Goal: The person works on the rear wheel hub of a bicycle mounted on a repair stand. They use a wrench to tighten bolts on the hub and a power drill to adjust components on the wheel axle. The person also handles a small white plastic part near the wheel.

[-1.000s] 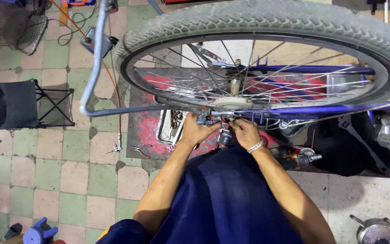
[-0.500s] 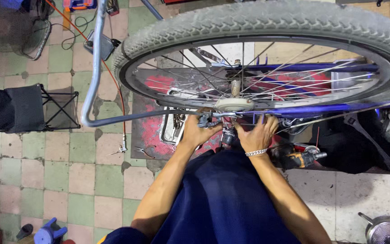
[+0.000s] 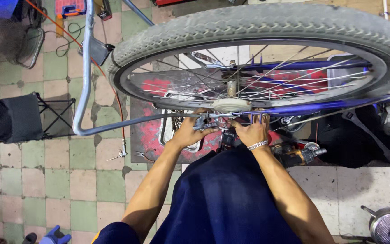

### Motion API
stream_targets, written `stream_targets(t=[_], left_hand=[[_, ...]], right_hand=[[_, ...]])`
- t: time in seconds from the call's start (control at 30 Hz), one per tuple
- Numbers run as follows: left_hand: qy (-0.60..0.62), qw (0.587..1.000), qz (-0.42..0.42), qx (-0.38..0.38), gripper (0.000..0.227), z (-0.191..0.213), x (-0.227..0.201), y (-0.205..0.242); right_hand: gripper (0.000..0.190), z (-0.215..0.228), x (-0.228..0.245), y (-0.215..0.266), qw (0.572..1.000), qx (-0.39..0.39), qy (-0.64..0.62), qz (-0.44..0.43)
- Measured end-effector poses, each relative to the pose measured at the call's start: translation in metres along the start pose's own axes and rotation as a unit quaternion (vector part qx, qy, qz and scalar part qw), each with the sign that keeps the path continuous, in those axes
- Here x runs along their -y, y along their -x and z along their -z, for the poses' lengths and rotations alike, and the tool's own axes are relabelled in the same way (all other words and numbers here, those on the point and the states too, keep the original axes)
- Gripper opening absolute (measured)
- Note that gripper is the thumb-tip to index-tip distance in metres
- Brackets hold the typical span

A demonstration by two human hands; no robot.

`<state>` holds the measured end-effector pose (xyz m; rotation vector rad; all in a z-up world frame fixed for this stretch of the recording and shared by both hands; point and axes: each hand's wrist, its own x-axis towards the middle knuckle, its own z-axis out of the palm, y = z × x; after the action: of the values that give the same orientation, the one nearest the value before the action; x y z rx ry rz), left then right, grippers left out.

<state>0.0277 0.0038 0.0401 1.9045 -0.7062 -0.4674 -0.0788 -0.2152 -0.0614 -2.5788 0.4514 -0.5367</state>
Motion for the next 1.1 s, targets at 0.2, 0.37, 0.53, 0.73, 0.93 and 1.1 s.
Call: stream_targets(t=[0.2, 0.37, 0.53, 0.73, 0.93, 1.1], left_hand=[[-0.039, 0.987, 0.043, -0.152, 0.071, -0.040, 0.007, 0.003], [-0.069, 0.976, 0.015, -0.205, 0.065, -0.059, 0.017, 0.006], [0.221, 0.944, 0.031, -0.242, 0.100, -0.076, 0.025, 0.014], [0.073, 0.958, -0.030, -0.277, 0.097, -0.074, 0.025, 0.014], [-0.043, 0.941, 0.009, -0.337, 0.084, -0.067, 0.002, 0.011], [-0.050, 0.949, 0.000, -0.311, 0.073, -0.057, -0.001, 0.015]], right_hand=[[0.077, -0.001, -0.001, 0.003, 1.000, -0.014, 0.009, 0.017], [0.086, -0.006, -0.005, 0.004, 1.000, 0.009, -0.012, 0.000], [0.091, -0.002, 0.001, 0.004, 1.000, 0.004, 0.011, 0.021], [0.083, 0.012, 0.008, -0.002, 0.993, 0.046, -0.099, -0.038], [0.106, 0.020, 0.020, -0.003, 0.997, 0.027, -0.066, -0.005], [0.102, -0.019, 0.021, 0.009, 0.995, 0.071, 0.046, -0.061]])
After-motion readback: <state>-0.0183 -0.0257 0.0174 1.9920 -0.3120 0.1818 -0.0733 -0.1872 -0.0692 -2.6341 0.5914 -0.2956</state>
